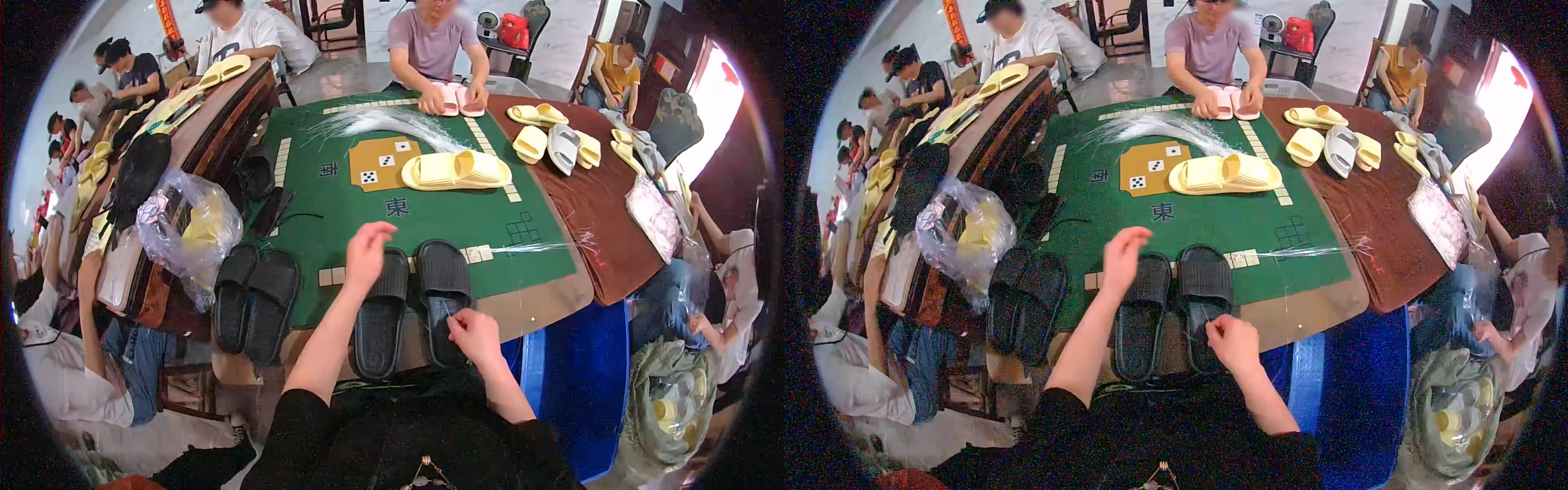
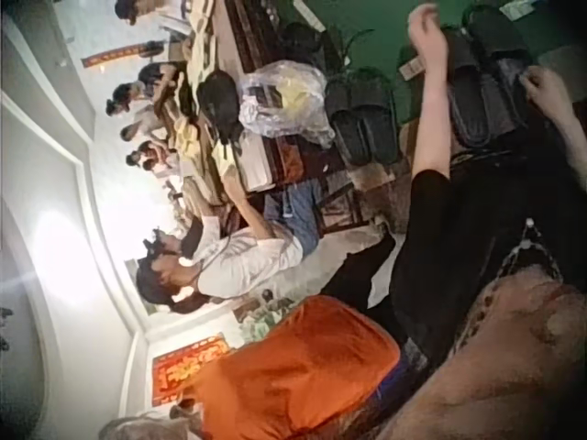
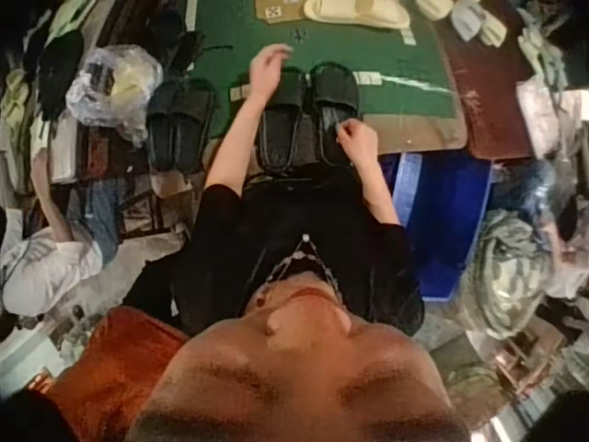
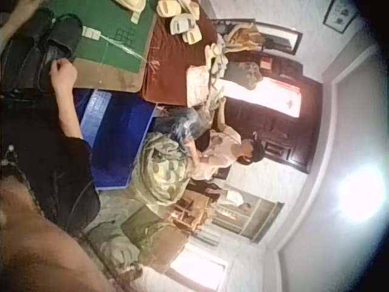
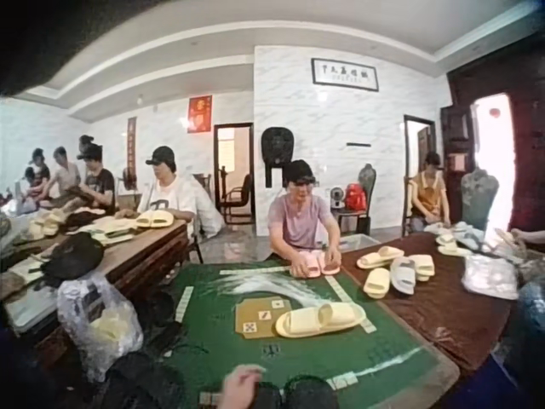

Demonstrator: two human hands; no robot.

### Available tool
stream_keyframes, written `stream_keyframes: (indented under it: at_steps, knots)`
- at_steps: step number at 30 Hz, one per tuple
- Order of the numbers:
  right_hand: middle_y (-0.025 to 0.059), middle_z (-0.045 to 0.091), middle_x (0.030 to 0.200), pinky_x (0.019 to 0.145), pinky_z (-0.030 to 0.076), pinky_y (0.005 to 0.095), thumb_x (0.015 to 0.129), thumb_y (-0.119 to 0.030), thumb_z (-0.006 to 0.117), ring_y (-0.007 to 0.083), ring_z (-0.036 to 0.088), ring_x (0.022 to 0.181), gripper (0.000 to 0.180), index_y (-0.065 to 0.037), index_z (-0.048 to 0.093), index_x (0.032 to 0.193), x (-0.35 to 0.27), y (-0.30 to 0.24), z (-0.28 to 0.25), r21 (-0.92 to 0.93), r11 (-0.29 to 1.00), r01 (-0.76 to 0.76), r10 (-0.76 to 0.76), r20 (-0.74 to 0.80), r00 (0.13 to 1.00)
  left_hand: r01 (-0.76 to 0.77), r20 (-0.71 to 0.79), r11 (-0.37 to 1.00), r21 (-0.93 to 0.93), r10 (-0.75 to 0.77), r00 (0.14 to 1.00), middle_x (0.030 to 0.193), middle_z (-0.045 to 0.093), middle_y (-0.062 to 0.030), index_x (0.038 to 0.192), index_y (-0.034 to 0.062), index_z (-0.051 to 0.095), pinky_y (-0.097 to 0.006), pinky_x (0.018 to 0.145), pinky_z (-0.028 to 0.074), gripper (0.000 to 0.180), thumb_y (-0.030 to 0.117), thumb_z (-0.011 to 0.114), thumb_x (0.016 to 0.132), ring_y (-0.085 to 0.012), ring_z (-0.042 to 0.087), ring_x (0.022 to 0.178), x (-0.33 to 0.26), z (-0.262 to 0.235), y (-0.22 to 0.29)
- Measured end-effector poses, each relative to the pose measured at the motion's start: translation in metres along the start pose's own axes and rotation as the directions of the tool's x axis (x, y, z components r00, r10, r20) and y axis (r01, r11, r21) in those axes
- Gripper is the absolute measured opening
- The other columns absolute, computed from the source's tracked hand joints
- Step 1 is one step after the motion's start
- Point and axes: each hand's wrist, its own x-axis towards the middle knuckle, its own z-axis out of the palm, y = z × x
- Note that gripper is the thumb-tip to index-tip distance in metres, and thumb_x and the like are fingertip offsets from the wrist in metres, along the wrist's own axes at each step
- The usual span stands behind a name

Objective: The person fastens pairs of slippers together by threading plastic tag ties through them on a table.

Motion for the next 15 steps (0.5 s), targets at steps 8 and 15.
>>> stream_keyframes:
  at_steps: [8,15]
  knots:
    - [0.0098,0.064,0.059,0.054,0.049,0.0325,0.088,-0.02,0.057,0.0182,0.063,0.054,0.025,0.001,0.063,0.075,0.042,-0.006,0.039,0.222,0.975,-0.015,0.013,0.008,1.0,-0.137,0.446,0.838,0.528,-0.136,0.885,0.096,0.066,-0.0163,0.098,0.007,0.066,-0.042,0.087,0.047,0.023,0.02,0.05,0.09,-0.0354,0.06,0.094,0.0,0.052,0.005]
    - [0.0021,0.053,0.056,0.042,0.036,0.0248,0.089,-0.011,0.051,0.0098,0.045,0.046,0.024,-0.001,0.059,0.069,0.051,-0.011,0.049,0.699,0.637,-0.325,0.218,0.242,0.946,-0.013,0.518,0.888,0.46,-0.256,0.816,0.094,0.067,-0.0166,0.091,0.0061,0.07,-0.043,0.081,0.05,0.025,0.022,0.052,0.086,-0.0354,0.063,0.09,0.006,0.046,-0.009]
